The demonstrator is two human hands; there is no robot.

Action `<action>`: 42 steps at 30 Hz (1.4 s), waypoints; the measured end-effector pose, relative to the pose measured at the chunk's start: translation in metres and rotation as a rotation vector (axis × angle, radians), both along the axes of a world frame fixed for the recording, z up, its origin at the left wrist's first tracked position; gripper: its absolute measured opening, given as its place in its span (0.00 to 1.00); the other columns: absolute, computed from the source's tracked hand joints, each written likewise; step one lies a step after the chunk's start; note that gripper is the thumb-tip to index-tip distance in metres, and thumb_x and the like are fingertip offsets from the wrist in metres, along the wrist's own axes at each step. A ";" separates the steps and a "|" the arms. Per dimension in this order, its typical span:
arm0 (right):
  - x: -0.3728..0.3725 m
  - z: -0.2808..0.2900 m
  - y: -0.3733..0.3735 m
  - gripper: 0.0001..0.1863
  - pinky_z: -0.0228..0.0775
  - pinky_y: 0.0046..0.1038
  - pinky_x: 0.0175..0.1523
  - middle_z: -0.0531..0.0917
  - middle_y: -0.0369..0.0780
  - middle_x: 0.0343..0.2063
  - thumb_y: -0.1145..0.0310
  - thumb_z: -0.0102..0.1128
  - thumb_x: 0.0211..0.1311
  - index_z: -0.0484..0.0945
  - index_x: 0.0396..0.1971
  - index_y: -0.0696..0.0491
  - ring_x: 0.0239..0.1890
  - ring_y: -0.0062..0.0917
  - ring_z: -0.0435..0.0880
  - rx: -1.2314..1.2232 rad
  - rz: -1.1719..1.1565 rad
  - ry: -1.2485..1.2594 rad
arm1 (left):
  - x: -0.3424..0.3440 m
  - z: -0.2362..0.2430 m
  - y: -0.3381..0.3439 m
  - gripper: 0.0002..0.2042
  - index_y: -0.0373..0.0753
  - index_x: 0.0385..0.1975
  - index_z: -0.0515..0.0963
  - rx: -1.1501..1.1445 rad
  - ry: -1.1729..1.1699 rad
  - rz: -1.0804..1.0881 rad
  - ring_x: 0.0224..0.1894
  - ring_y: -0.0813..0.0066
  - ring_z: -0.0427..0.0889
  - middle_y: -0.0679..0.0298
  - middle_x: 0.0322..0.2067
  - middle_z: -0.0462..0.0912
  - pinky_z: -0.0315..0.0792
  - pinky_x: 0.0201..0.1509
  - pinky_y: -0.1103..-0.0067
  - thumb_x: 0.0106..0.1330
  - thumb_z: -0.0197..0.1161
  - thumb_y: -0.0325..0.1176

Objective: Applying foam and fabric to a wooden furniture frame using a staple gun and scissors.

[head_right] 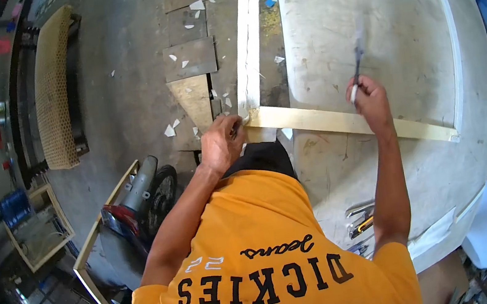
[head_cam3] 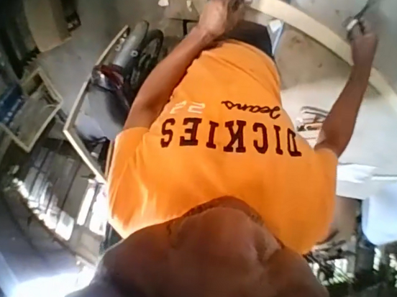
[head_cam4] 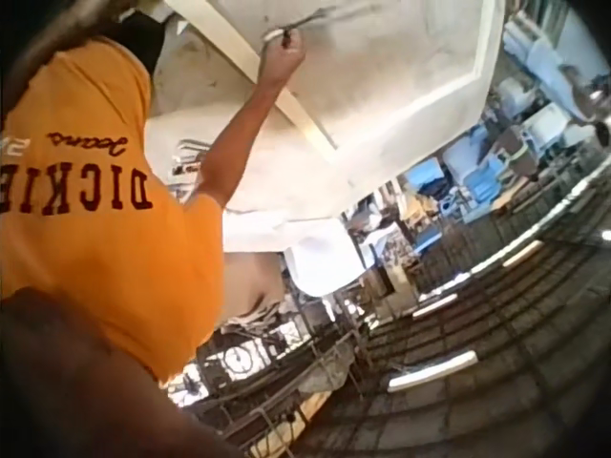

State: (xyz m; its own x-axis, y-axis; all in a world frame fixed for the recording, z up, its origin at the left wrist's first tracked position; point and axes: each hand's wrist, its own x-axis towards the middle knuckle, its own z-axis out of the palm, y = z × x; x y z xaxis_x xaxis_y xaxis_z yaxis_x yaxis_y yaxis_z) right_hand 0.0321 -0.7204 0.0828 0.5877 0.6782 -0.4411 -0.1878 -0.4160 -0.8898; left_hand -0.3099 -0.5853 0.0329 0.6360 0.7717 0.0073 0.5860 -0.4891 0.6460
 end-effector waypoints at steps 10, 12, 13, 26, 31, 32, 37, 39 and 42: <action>0.001 0.044 0.054 0.07 0.71 0.32 0.40 0.81 0.38 0.29 0.69 0.61 0.55 0.75 0.32 0.53 0.31 0.34 0.77 -0.068 1.256 -0.905 | -0.003 0.012 -0.011 0.06 0.40 0.37 0.80 0.094 0.003 0.099 0.29 0.60 0.80 0.62 0.32 0.81 0.75 0.34 0.71 0.61 0.67 0.28; 0.012 0.040 0.065 0.09 0.72 0.33 0.41 0.81 0.39 0.30 0.67 0.64 0.53 0.74 0.31 0.52 0.32 0.36 0.78 0.076 1.388 -1.100 | -0.003 0.011 -0.014 0.03 0.41 0.33 0.80 -0.016 -0.146 0.211 0.29 0.59 0.79 0.62 0.29 0.80 0.74 0.33 0.69 0.61 0.66 0.29; 0.015 0.038 0.071 0.09 0.72 0.33 0.41 0.81 0.39 0.30 0.67 0.64 0.53 0.74 0.31 0.52 0.32 0.36 0.78 0.082 1.401 -1.095 | -0.003 0.011 -0.017 0.03 0.41 0.33 0.80 -0.019 -0.143 0.224 0.29 0.59 0.79 0.62 0.29 0.80 0.74 0.33 0.69 0.61 0.66 0.29; 0.011 -0.016 0.104 0.10 0.74 0.33 0.43 0.81 0.36 0.33 0.63 0.67 0.57 0.74 0.32 0.48 0.35 0.31 0.80 0.403 1.572 -1.330 | -0.003 0.001 -0.030 0.04 0.41 0.32 0.78 0.164 -0.099 0.104 0.26 0.62 0.77 0.63 0.27 0.77 0.71 0.29 0.71 0.62 0.67 0.30; 0.012 -0.019 0.106 0.09 0.74 0.32 0.42 0.81 0.35 0.31 0.64 0.66 0.59 0.75 0.32 0.48 0.34 0.30 0.80 0.380 1.603 -1.368 | -0.004 0.002 -0.032 0.04 0.41 0.32 0.78 0.162 -0.085 0.109 0.27 0.63 0.76 0.64 0.27 0.77 0.72 0.34 0.71 0.61 0.67 0.30; 0.012 -0.019 0.106 0.08 0.74 0.32 0.42 0.81 0.35 0.31 0.64 0.65 0.59 0.75 0.32 0.48 0.34 0.30 0.80 0.372 1.613 -1.373 | -0.003 0.002 -0.033 0.04 0.41 0.32 0.78 0.158 -0.079 0.113 0.27 0.63 0.76 0.64 0.27 0.76 0.72 0.36 0.71 0.61 0.67 0.30; 0.010 -0.016 0.107 0.07 0.75 0.32 0.42 0.81 0.35 0.29 0.65 0.64 0.60 0.75 0.32 0.48 0.34 0.29 0.80 0.350 1.622 -1.371 | -0.003 0.003 -0.031 0.06 0.38 0.32 0.79 0.212 -0.152 0.090 0.25 0.64 0.75 0.62 0.27 0.78 0.72 0.31 0.74 0.58 0.68 0.20; 0.011 -0.018 0.106 0.07 0.75 0.32 0.42 0.80 0.35 0.28 0.65 0.64 0.60 0.75 0.32 0.48 0.34 0.29 0.81 0.347 1.624 -1.375 | -0.003 0.003 -0.032 0.06 0.37 0.32 0.79 0.208 -0.156 0.099 0.25 0.64 0.75 0.62 0.26 0.78 0.72 0.31 0.74 0.58 0.68 0.21; 0.013 -0.022 0.104 0.06 0.74 0.32 0.42 0.80 0.35 0.27 0.65 0.64 0.61 0.75 0.32 0.48 0.34 0.29 0.81 0.338 1.628 -1.389 | -0.003 0.003 -0.033 0.05 0.37 0.32 0.80 0.196 -0.166 0.122 0.24 0.65 0.75 0.62 0.26 0.78 0.72 0.31 0.75 0.59 0.68 0.21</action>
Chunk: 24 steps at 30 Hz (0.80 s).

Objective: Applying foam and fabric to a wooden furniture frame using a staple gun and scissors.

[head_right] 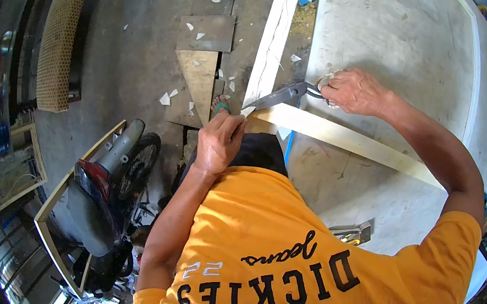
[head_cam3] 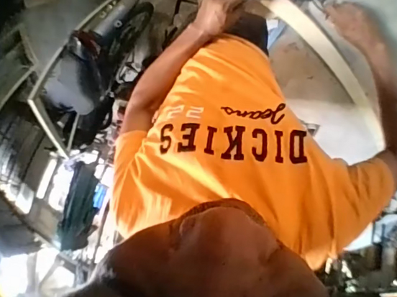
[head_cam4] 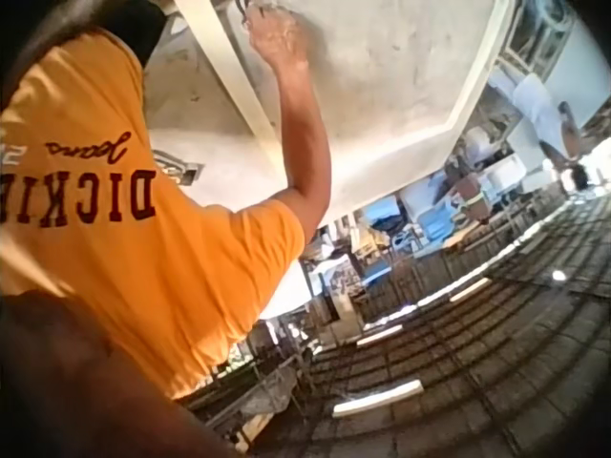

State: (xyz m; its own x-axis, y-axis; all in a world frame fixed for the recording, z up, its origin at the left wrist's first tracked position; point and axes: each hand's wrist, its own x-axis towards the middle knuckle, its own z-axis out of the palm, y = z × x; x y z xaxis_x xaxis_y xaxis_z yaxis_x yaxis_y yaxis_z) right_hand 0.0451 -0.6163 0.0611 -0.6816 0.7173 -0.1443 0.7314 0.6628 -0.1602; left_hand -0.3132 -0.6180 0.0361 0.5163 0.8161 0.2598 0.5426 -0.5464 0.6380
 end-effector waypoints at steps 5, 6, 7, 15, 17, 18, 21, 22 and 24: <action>-0.007 0.015 0.005 0.07 0.74 0.31 0.44 0.81 0.35 0.27 0.65 0.64 0.60 0.75 0.30 0.47 0.34 0.28 0.82 0.079 0.020 -0.020 | -0.003 0.001 -0.003 0.05 0.37 0.33 0.80 -0.047 -0.073 0.043 0.23 0.67 0.75 0.63 0.26 0.79 0.72 0.30 0.76 0.60 0.69 0.22; -0.010 0.018 0.007 0.07 0.74 0.31 0.44 0.81 0.35 0.27 0.65 0.64 0.60 0.75 0.30 0.47 0.34 0.28 0.82 0.075 0.022 -0.022 | -0.003 0.000 -0.003 0.05 0.37 0.33 0.80 -0.051 -0.075 0.045 0.23 0.67 0.75 0.63 0.26 0.79 0.72 0.30 0.76 0.60 0.69 0.22; -0.014 0.021 0.009 0.07 0.74 0.31 0.45 0.82 0.35 0.27 0.64 0.64 0.59 0.75 0.30 0.47 0.34 0.28 0.82 0.080 0.033 -0.038 | -0.004 -0.001 -0.003 0.04 0.37 0.32 0.81 -0.062 -0.082 0.058 0.23 0.67 0.75 0.63 0.26 0.79 0.72 0.30 0.76 0.60 0.69 0.22; -0.024 0.038 0.026 0.07 0.74 0.29 0.47 0.84 0.35 0.27 0.64 0.65 0.59 0.76 0.29 0.47 0.34 0.28 0.82 0.050 0.132 -0.122 | -0.008 -0.006 0.001 0.03 0.35 0.32 0.82 -0.095 -0.113 0.112 0.22 0.69 0.74 0.63 0.26 0.81 0.71 0.30 0.77 0.62 0.70 0.24; -0.023 0.037 0.031 0.07 0.74 0.29 0.47 0.84 0.35 0.26 0.64 0.66 0.59 0.76 0.29 0.47 0.34 0.28 0.82 0.043 0.142 -0.135 | -0.008 -0.005 0.002 0.03 0.35 0.33 0.83 -0.173 -0.126 0.151 0.23 0.70 0.75 0.63 0.26 0.82 0.71 0.30 0.77 0.62 0.69 0.25; -0.022 0.036 0.034 0.07 0.74 0.29 0.47 0.84 0.36 0.26 0.63 0.66 0.59 0.76 0.29 0.47 0.34 0.28 0.82 0.038 0.150 -0.145 | -0.008 -0.004 0.002 0.03 0.36 0.33 0.83 -0.249 -0.136 0.188 0.23 0.70 0.75 0.63 0.27 0.82 0.71 0.31 0.77 0.63 0.69 0.26; -0.022 0.037 0.041 0.08 0.74 0.29 0.47 0.84 0.36 0.25 0.63 0.66 0.58 0.76 0.28 0.47 0.34 0.28 0.82 0.027 0.169 -0.168 | -0.010 -0.001 0.004 0.04 0.36 0.34 0.84 -0.402 -0.159 0.264 0.24 0.70 0.77 0.64 0.28 0.84 0.71 0.33 0.77 0.64 0.68 0.28; -0.025 0.041 0.045 0.08 0.74 0.29 0.47 0.84 0.36 0.25 0.63 0.66 0.58 0.76 0.29 0.47 0.34 0.28 0.82 0.007 0.175 -0.191 | -0.011 0.000 0.006 0.04 0.35 0.34 0.84 -0.483 -0.151 0.300 0.24 0.71 0.76 0.64 0.28 0.84 0.71 0.32 0.77 0.64 0.68 0.28; -0.030 0.052 0.056 0.08 0.75 0.29 0.47 0.84 0.36 0.24 0.62 0.66 0.58 0.77 0.29 0.47 0.34 0.29 0.82 -0.031 0.192 -0.234 | -0.014 0.002 0.011 0.04 0.34 0.34 0.84 -0.644 -0.134 0.374 0.23 0.73 0.74 0.64 0.27 0.83 0.70 0.30 0.78 0.64 0.68 0.28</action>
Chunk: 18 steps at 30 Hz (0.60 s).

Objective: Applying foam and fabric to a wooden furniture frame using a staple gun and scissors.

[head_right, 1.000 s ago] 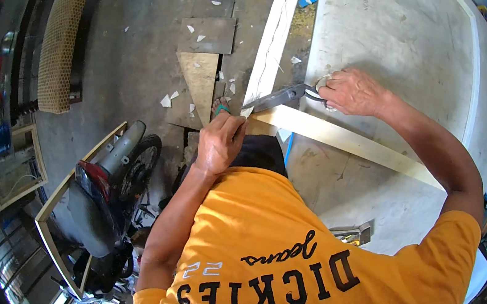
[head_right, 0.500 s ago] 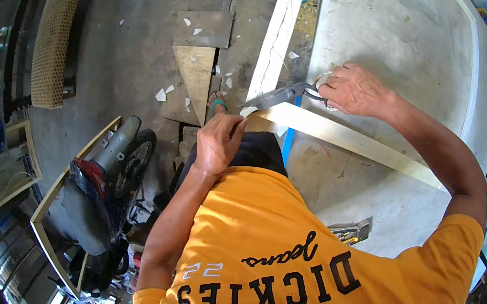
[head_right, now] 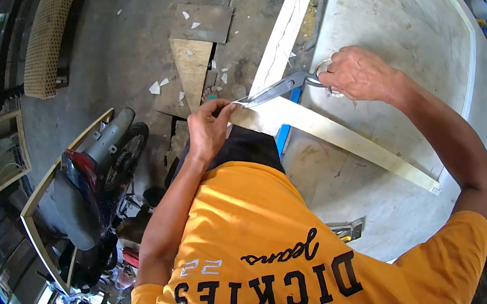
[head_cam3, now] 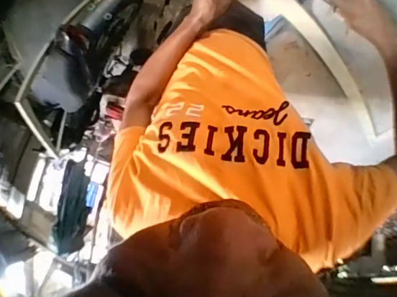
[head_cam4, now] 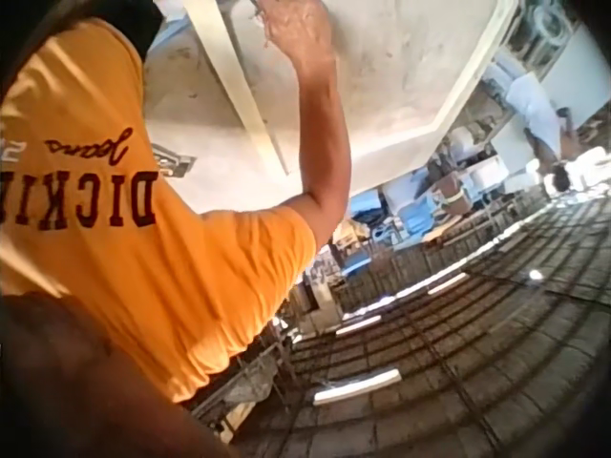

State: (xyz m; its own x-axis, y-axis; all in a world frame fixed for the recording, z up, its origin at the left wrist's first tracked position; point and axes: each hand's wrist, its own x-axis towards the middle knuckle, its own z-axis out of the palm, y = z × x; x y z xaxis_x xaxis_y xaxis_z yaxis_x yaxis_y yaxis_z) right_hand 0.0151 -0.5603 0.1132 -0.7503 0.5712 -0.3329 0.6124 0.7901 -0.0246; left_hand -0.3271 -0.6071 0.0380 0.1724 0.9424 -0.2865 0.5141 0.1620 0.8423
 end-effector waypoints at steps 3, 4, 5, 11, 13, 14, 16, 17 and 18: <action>-0.008 0.011 0.013 0.07 0.75 0.29 0.47 0.84 0.36 0.24 0.62 0.66 0.58 0.78 0.29 0.48 0.34 0.29 0.82 -0.033 0.017 -0.045 | 0.000 0.000 0.003 0.05 0.33 0.34 0.85 -0.086 -0.023 0.039 0.23 0.75 0.72 0.65 0.26 0.82 0.68 0.29 0.79 0.65 0.68 0.27; -0.010 0.014 0.017 0.07 0.75 0.29 0.47 0.85 0.36 0.24 0.63 0.67 0.57 0.79 0.29 0.48 0.35 0.29 0.82 -0.047 0.022 -0.065 | 0.000 -0.001 0.003 0.05 0.32 0.34 0.84 -0.087 -0.046 0.043 0.23 0.76 0.71 0.66 0.26 0.81 0.67 0.29 0.80 0.65 0.68 0.27; -0.012 0.017 0.021 0.07 0.75 0.29 0.47 0.85 0.35 0.24 0.63 0.67 0.57 0.79 0.29 0.48 0.35 0.29 0.82 -0.060 0.027 -0.084 | 0.000 -0.002 0.003 0.05 0.32 0.34 0.84 -0.087 -0.068 0.048 0.23 0.77 0.70 0.66 0.25 0.80 0.66 0.29 0.80 0.66 0.68 0.27; -0.018 0.026 0.047 0.06 0.75 0.30 0.47 0.85 0.36 0.25 0.64 0.68 0.55 0.82 0.28 0.50 0.35 0.30 0.81 -0.190 0.045 -0.091 | -0.005 -0.007 0.005 0.05 0.31 0.34 0.84 -0.027 -0.115 0.020 0.25 0.77 0.69 0.65 0.26 0.80 0.66 0.31 0.80 0.66 0.67 0.26; -0.022 0.032 0.054 0.07 0.74 0.31 0.47 0.85 0.36 0.25 0.64 0.68 0.54 0.81 0.27 0.50 0.35 0.31 0.80 -0.210 0.048 -0.101 | -0.007 -0.012 0.005 0.05 0.32 0.34 0.84 -0.013 -0.112 0.017 0.25 0.76 0.70 0.65 0.26 0.80 0.67 0.30 0.80 0.66 0.67 0.27; -0.025 0.035 0.058 0.08 0.73 0.31 0.47 0.85 0.37 0.25 0.64 0.68 0.52 0.79 0.26 0.50 0.35 0.32 0.80 -0.226 0.045 -0.111 | -0.008 -0.015 0.005 0.04 0.32 0.34 0.84 0.005 -0.110 0.009 0.24 0.75 0.71 0.64 0.27 0.81 0.67 0.30 0.79 0.65 0.67 0.27; -0.031 0.038 0.064 0.10 0.72 0.32 0.48 0.85 0.37 0.25 0.63 0.69 0.48 0.77 0.24 0.50 0.35 0.33 0.78 -0.257 0.042 -0.130 | -0.010 -0.020 0.004 0.05 0.33 0.35 0.84 0.043 -0.105 -0.007 0.24 0.73 0.73 0.63 0.29 0.82 0.68 0.30 0.78 0.64 0.68 0.27; -0.032 0.037 0.066 0.10 0.72 0.32 0.48 0.85 0.37 0.25 0.63 0.69 0.48 0.77 0.24 0.50 0.35 0.33 0.78 -0.259 0.043 -0.132 | -0.010 -0.020 0.004 0.05 0.33 0.35 0.84 0.041 -0.106 -0.005 0.24 0.73 0.73 0.63 0.29 0.82 0.68 0.30 0.78 0.64 0.68 0.27; -0.034 0.035 0.067 0.09 0.72 0.32 0.48 0.85 0.37 0.25 0.64 0.69 0.48 0.77 0.24 0.50 0.35 0.34 0.78 -0.262 0.056 -0.123 | -0.010 -0.020 0.005 0.04 0.33 0.35 0.84 0.046 -0.107 -0.015 0.24 0.72 0.73 0.63 0.29 0.82 0.68 0.30 0.78 0.64 0.68 0.27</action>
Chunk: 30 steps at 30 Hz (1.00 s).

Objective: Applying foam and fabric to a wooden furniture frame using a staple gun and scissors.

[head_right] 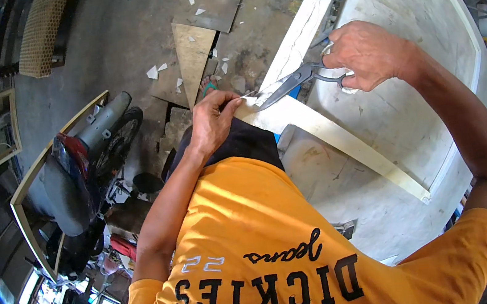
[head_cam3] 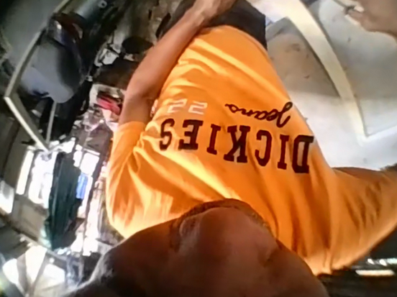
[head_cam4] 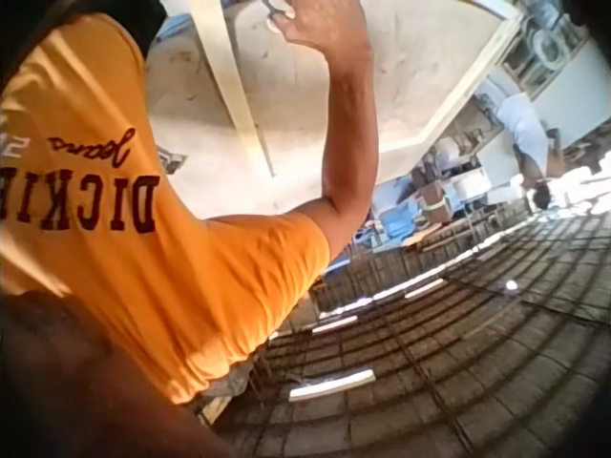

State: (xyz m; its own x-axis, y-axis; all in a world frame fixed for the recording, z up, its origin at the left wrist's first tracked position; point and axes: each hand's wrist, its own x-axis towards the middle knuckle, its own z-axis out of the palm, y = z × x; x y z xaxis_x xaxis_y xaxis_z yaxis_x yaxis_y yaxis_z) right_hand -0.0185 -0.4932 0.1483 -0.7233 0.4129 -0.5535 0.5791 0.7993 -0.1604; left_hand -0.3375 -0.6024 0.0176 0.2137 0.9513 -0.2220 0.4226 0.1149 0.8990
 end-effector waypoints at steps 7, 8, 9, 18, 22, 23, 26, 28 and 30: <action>-0.017 -0.015 0.001 0.09 0.73 0.33 0.49 0.84 0.38 0.25 0.64 0.71 0.48 0.80 0.26 0.50 0.38 0.33 0.80 -0.002 0.060 0.011 | 0.000 0.007 0.006 0.04 0.34 0.34 0.84 0.006 0.004 -0.051 0.25 0.71 0.75 0.63 0.30 0.83 0.70 0.31 0.78 0.64 0.68 0.26; -0.020 -0.016 0.000 0.09 0.73 0.33 0.50 0.84 0.38 0.26 0.64 0.71 0.48 0.81 0.26 0.50 0.38 0.33 0.81 0.002 0.068 0.004 | 0.000 0.007 0.006 0.04 0.34 0.34 0.84 0.003 0.006 -0.060 0.25 0.71 0.75 0.63 0.30 0.83 0.70 0.31 0.78 0.64 0.67 0.26; -0.023 -0.017 0.000 0.09 0.73 0.33 0.50 0.84 0.38 0.26 0.64 0.71 0.48 0.81 0.26 0.50 0.38 0.33 0.81 -0.002 0.069 0.003 | 0.000 0.007 0.006 0.04 0.34 0.34 0.84 0.000 0.005 -0.059 0.25 0.71 0.75 0.63 0.30 0.83 0.70 0.31 0.78 0.64 0.67 0.26; -0.035 -0.009 0.007 0.07 0.77 0.31 0.50 0.85 0.38 0.27 0.67 0.68 0.59 0.86 0.35 0.50 0.37 0.27 0.83 -0.015 0.138 -0.144 | -0.001 0.002 0.006 0.04 0.34 0.34 0.84 -0.035 -0.015 -0.042 0.26 0.71 0.76 0.64 0.30 0.84 0.71 0.32 0.78 0.64 0.68 0.26; -0.031 -0.011 0.009 0.07 0.77 0.32 0.49 0.85 0.38 0.27 0.65 0.69 0.58 0.86 0.35 0.50 0.36 0.28 0.83 -0.009 0.148 -0.136 | -0.001 0.000 0.006 0.04 0.34 0.34 0.84 -0.021 -0.009 -0.055 0.27 0.71 0.76 0.64 0.30 0.84 0.71 0.33 0.78 0.64 0.68 0.26; -0.031 -0.011 0.009 0.07 0.77 0.32 0.49 0.85 0.38 0.27 0.65 0.69 0.58 0.86 0.35 0.50 0.36 0.28 0.83 -0.007 0.151 -0.134 | -0.001 0.000 0.006 0.04 0.34 0.34 0.84 -0.016 -0.008 -0.060 0.27 0.71 0.76 0.64 0.30 0.84 0.71 0.33 0.78 0.64 0.68 0.26; -0.034 -0.005 0.011 0.08 0.76 0.33 0.48 0.85 0.39 0.26 0.65 0.68 0.57 0.86 0.34 0.51 0.34 0.30 0.83 -0.016 0.160 -0.109 | -0.002 -0.001 0.006 0.04 0.34 0.34 0.84 -0.028 -0.004 -0.053 0.27 0.71 0.76 0.64 0.30 0.84 0.71 0.33 0.77 0.64 0.68 0.26; -0.038 -0.002 0.013 0.08 0.76 0.34 0.48 0.85 0.39 0.26 0.64 0.68 0.56 0.85 0.33 0.51 0.33 0.31 0.83 -0.028 0.168 -0.085 | -0.002 0.000 0.006 0.04 0.34 0.35 0.84 -0.042 -0.001 -0.046 0.27 0.70 0.77 0.64 0.31 0.84 0.71 0.34 0.77 0.63 0.68 0.27; -0.043 -0.005 0.013 0.08 0.75 0.34 0.48 0.85 0.39 0.26 0.64 0.68 0.55 0.84 0.31 0.51 0.34 0.32 0.82 -0.037 0.173 -0.073 | -0.003 -0.001 0.006 0.04 0.34 0.35 0.84 -0.035 0.002 -0.053 0.27 0.69 0.77 0.64 0.30 0.84 0.71 0.34 0.77 0.63 0.68 0.27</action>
State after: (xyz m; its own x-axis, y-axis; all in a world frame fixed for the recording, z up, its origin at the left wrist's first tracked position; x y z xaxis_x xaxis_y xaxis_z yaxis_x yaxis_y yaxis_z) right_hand -0.0612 -0.4802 0.1432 -0.7391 0.2645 -0.6195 0.4448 0.8823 -0.1540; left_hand -0.3405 -0.5960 0.0167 0.2626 0.9305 -0.2555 0.4309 0.1239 0.8938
